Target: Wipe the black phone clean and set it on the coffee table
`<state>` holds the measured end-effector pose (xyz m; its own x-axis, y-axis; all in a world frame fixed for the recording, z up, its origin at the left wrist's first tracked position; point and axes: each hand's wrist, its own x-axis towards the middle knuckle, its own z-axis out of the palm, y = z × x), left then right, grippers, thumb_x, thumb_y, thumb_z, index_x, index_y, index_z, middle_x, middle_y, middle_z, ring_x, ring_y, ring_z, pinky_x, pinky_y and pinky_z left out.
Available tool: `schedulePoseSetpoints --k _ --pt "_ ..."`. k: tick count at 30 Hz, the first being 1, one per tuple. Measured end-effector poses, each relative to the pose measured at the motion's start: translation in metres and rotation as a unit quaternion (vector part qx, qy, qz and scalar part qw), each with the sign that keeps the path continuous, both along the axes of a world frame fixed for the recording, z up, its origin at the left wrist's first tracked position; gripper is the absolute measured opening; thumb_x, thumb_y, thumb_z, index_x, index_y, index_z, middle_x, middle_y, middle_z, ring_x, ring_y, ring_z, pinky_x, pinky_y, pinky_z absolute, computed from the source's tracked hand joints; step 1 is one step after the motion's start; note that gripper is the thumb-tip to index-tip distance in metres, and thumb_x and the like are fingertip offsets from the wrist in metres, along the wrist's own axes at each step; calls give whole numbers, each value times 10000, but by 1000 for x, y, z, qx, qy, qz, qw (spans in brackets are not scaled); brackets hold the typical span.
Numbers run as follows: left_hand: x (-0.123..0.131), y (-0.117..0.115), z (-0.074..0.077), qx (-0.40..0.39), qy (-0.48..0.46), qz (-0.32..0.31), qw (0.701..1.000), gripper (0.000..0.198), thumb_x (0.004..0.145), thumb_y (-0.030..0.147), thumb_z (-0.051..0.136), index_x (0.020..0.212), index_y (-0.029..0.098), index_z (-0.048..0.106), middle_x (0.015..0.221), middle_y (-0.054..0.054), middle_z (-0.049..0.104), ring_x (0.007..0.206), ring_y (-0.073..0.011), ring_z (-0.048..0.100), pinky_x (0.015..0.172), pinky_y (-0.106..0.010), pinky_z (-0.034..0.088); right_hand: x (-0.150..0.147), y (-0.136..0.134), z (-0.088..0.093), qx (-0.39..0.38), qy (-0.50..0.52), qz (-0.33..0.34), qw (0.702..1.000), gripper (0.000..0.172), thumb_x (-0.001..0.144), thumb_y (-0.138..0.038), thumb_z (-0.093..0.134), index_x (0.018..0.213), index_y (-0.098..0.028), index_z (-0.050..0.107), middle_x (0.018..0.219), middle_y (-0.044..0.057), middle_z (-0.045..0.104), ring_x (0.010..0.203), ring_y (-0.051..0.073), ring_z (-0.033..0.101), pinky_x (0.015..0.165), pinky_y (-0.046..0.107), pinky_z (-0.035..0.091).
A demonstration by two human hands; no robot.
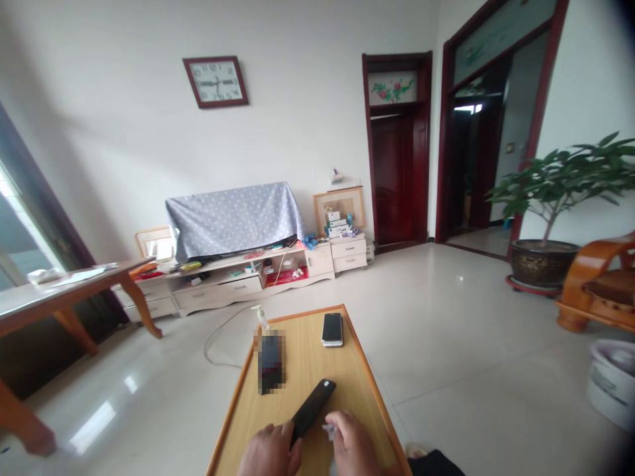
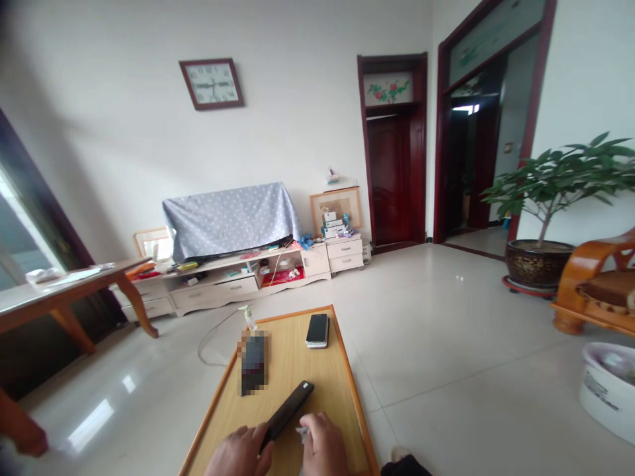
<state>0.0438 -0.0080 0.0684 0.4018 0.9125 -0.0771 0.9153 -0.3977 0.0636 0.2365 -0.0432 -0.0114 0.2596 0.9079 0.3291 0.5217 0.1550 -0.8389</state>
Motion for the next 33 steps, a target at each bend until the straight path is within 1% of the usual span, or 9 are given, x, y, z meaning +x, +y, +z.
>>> schedulePoseSetpoints --k 3,5,8,11,14,17,20,25,33 --pt "-4 9 -3 12 -131 47 990 371 965 429 320 949 225 629 786 -89 678 785 -258 631 734 -362 410 2 5 -2 -13 56 11 998 365 912 -327 395 1058 -219 711 1056 124 749 997 249 699 925 388 520" --pt "-7 18 -7 -4 -322 106 941 281 922 453 428 878 232 596 690 -46 615 696 -219 579 726 -352 384 4 9 -1 -31 95 18 995 406 920 -385 398 1128 -207 699 1136 139 734 1072 263 685 976 424 505" --pt "-7 32 -16 -27 -414 157 896 335 921 536 430 773 248 513 660 3 551 657 -179 537 666 -310 379 10 17 4 -64 153 39 985 445 920 -434 431 1206 -200 678 1212 142 711 1140 263 665 1014 440 489" --pt "2 41 -31 -78 -504 227 830 393 889 595 428 750 238 508 644 13 559 612 -162 557 591 -280 399 16 26 10 -98 204 73 971 457 904 -462 493 1230 -195 670 1244 137 698 1152 253 659 997 423 496" --pt "17 47 -49 -116 -587 286 748 412 797 626 546 818 214 559 657 21 589 594 -147 586 568 -261 423 20 34 15 -129 243 116 954 441 888 -532 540 1067 -172 720 1053 120 741 970 233 693 831 361 532" --pt "34 52 -62 -136 -652 308 680 388 752 573 634 838 199 574 667 16 612 588 -132 599 552 -242 427 20 40 21 -156 271 155 937 489 880 -618 543 832 -159 705 728 39 677 679 165 618 619 278 453" --pt "51 60 -65 -144 -701 302 630 373 723 535 695 823 199 570 689 9 635 606 -124 607 575 -239 448 20 47 26 -166 291 166 927 530 859 -666 561 795 -157 690 657 -9 602 612 123 525 591 253 392" --pt "78 79 -58 -157 -738 292 587 346 713 499 717 828 214 557 692 32 627 628 -121 611 596 -237 452 25 67 27 -143 308 130 932 528 857 -687 556 831 -171 669 728 -14 581 673 124 495 634 257 384" --pt "110 110 -47 -151 -746 282 584 380 686 540 730 838 225 580 710 33 646 658 -127 621 630 -245 458 40 101 36 -105 326 76 936 481 852 -673 563 719 -211 566 649 -55 457 621 118 416 581 261 321"
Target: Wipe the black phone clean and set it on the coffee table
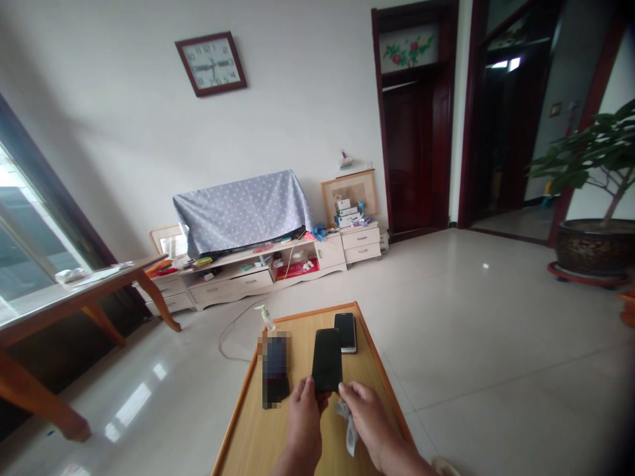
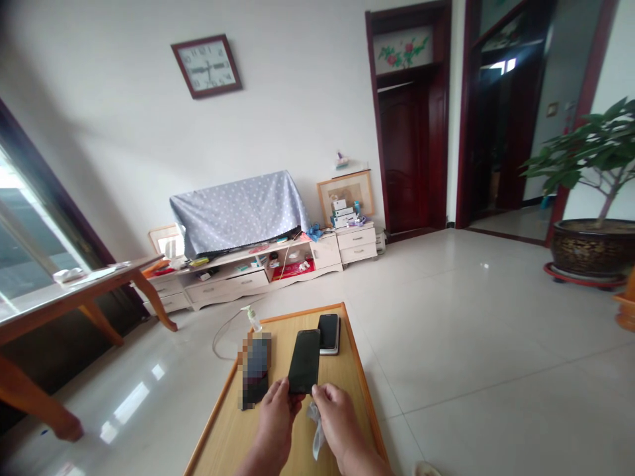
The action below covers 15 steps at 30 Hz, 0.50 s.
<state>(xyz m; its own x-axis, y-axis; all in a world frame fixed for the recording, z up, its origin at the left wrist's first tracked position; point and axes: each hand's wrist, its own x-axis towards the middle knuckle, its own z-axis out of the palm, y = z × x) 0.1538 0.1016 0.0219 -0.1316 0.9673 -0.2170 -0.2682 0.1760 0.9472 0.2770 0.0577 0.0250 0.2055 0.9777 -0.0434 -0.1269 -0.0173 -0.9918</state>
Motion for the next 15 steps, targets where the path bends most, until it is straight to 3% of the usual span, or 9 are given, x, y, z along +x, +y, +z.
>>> schedulePoseSetpoints --k 10,15 --pt "38 50 -1 41 72 -36 996 555 669 730 694 787 196 606 666 -17 661 576 -128 570 575 -263 415 32 56 -17 3 23 -67 997 451 839 -650 600 742 -209 592 656 -47 506 649 128 458 602 262 343" --pt "51 75 -8 70 107 -46 991 559 732 753 628 780 197 602 668 -23 668 580 -130 556 570 -270 410 43 82 -28 -6 32 -98 995 455 820 -646 613 742 -197 624 642 -38 539 633 130 477 611 267 360"
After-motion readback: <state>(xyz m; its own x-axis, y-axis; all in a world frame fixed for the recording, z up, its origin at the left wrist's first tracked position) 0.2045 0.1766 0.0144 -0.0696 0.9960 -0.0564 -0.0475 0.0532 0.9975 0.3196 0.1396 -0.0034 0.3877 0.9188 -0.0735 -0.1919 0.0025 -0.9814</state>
